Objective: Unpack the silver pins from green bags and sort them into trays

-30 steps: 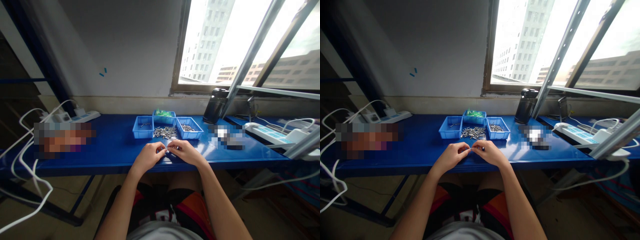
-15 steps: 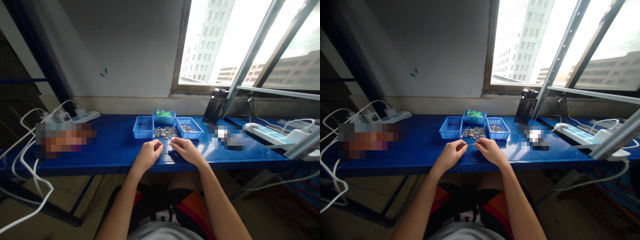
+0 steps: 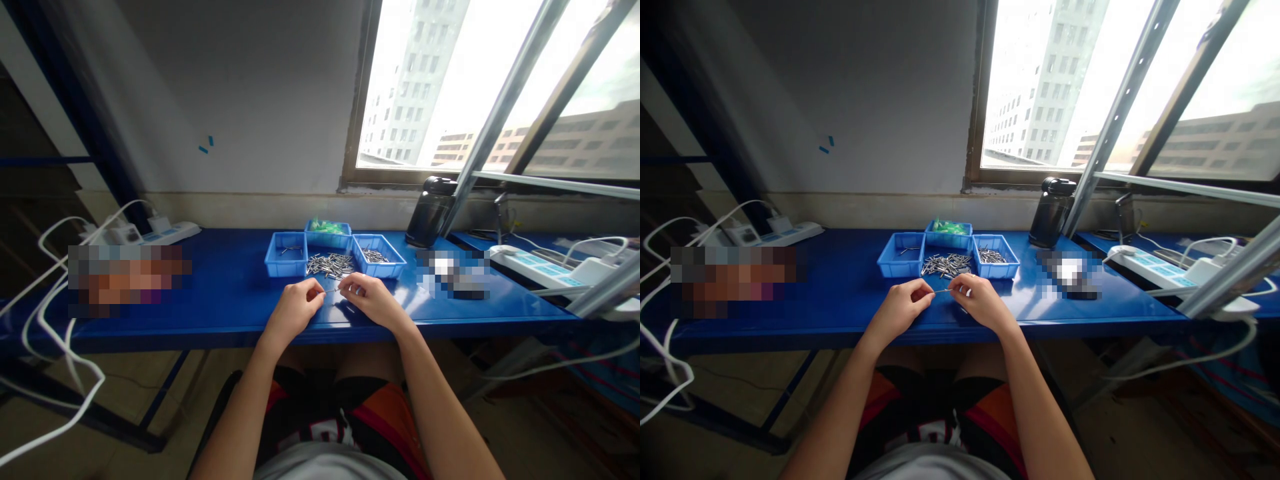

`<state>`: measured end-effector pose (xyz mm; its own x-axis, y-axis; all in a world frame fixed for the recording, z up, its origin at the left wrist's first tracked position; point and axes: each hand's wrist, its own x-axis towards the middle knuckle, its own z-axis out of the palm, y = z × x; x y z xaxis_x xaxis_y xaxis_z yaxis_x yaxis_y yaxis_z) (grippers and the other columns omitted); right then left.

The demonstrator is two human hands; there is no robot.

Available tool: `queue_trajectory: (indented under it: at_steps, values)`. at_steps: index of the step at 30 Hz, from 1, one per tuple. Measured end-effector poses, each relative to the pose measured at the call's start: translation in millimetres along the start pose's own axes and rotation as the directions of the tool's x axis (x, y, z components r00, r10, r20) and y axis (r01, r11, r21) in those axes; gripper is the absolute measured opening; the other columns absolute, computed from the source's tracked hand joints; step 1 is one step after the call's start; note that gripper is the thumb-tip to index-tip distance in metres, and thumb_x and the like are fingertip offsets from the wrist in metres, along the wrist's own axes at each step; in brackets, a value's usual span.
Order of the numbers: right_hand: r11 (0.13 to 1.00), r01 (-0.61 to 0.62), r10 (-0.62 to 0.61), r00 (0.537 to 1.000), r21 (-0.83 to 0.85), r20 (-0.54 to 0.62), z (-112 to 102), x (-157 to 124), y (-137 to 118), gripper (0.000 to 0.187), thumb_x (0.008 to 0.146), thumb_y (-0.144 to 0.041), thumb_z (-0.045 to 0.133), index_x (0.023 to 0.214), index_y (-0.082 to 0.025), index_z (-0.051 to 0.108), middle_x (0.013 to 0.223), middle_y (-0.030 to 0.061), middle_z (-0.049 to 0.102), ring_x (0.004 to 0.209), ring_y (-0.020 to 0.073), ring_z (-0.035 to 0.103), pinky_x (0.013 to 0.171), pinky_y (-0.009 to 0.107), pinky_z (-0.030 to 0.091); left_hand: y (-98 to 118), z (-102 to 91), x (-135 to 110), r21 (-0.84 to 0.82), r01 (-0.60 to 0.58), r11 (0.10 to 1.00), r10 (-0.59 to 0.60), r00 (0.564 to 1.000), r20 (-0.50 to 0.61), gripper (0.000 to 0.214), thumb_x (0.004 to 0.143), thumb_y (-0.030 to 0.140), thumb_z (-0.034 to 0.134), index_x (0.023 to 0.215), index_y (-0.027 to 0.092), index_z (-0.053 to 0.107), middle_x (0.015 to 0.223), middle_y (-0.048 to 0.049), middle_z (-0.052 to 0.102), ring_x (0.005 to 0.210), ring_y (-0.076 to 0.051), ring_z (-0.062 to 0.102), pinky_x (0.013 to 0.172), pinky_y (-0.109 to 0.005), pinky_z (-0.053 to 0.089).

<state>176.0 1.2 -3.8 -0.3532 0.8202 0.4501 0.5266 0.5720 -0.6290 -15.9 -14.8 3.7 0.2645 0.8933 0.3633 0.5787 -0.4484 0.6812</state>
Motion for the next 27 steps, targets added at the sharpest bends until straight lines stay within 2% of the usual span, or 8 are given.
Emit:
queue_trajectory:
  at_steps: [15, 22, 27]
  values:
    - [0.999, -0.017, 0.018, 1.0, -0.042, 0.02, 0.7, 0.3, -1.5, 0.022, 0.086, -0.035, 0.052, 0.083, -0.018, 0.064, 0.077, 0.0024, 0.065, 0.065, 0.0137, 0.055, 0.059, 0.024, 0.043, 6.6, -1.1, -1.7, 0.011, 0.012, 1.0, -0.012, 1.0, -0.019, 0.03, 0.087, 0.035, 0.039, 0.07, 0.018, 0.056, 0.062, 0.0003, 0.059, 0.057, -0.014, 0.053, 0.055, -0.024, 0.036]
    - [0.998, 0.04, -0.037, 0.998, -0.056, 0.055, -0.6, -0.6, -3.3, 0.027, 0.09, -0.036, 0.047, 0.083, -0.017, 0.066, 0.074, 0.0032, 0.064, 0.067, 0.0148, 0.056, 0.063, 0.025, 0.042, 6.1, -1.1, -2.2, -0.007, 0.003, 1.0, -0.003, 1.0, -0.015, 0.036, 0.089, 0.039, 0.035, 0.068, 0.018, 0.055, 0.062, 0.0, 0.059, 0.057, -0.013, 0.052, 0.055, -0.024, 0.036]
    - [0.997, 0.055, -0.051, 0.995, -0.051, 0.087, -1.1, -1.0, -3.8, 0.03, 0.091, -0.036, 0.045, 0.084, -0.017, 0.067, 0.073, 0.0029, 0.064, 0.067, 0.0144, 0.056, 0.063, 0.024, 0.041, 6.5, -1.3, -1.3, -0.045, -0.015, 0.999, 0.014, 1.0, -0.024, 0.026, 0.084, 0.039, 0.046, 0.087, 0.019, 0.062, 0.081, -0.0027, 0.067, 0.074, -0.017, 0.059, 0.067, -0.026, 0.043]
